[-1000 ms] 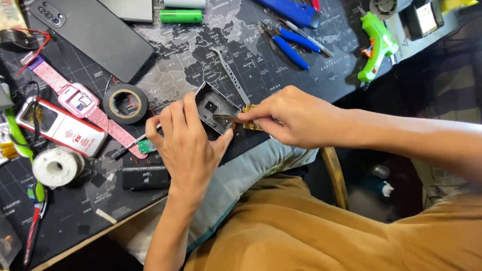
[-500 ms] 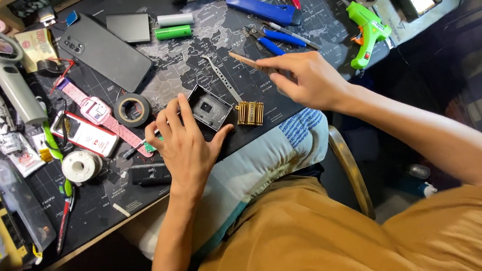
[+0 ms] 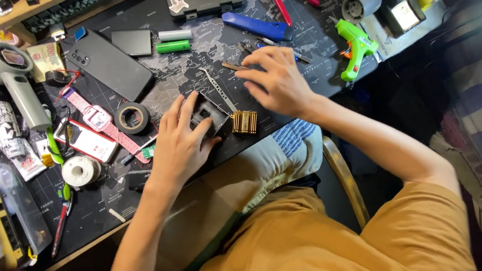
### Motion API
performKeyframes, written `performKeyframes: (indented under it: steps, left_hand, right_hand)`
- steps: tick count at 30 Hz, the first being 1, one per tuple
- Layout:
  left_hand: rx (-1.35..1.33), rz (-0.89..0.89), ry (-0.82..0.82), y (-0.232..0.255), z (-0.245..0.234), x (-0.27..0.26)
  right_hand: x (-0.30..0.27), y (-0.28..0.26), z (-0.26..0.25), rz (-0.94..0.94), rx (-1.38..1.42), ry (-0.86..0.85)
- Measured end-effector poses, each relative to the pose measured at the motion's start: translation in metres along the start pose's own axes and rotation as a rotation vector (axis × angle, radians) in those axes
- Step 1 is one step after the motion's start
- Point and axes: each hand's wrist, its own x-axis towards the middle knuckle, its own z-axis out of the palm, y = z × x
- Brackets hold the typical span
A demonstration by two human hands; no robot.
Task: The person disassembles a small black electronic device, removes a battery, and uses a utility knife to scrape the interior of the device's casing. They then reassemble the device and use the knife to trim wires on the exterior.
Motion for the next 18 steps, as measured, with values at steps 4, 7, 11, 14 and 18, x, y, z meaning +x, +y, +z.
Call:
performKeyframes:
  steps: [4, 7, 11, 14, 18]
  left_hand:
    - [-0.052, 0.08, -0.024, -0.014, 0.018, -0.004]
    - [-0.113, 0.054, -0.046, -0.014, 0.015, 0.001]
    - [-0.127, 0.032, -0.061, -0.016, 0.021, 0.0]
    - [-0.193, -0.024, -0.121, -0.014, 0.013, 0.003]
    - [-0.128, 0.049, -0.252, -0.007, -0.004, 0.011]
  right_hand:
    - [0.007, -0.023, -0.001, 0.001, 0.145, 0.007]
    - [0.016, -0.03, 0.007, 0.01, 0.233, 0.016]
    - [0.062, -0.025, 0.025, -0.015, 0.338, 0.007]
    - [0.124, -0.027, 0.046, -0.088, 0.382, 0.092]
    - [0.224, -0.032, 0.099, -0.126, 0.496, 0.089]
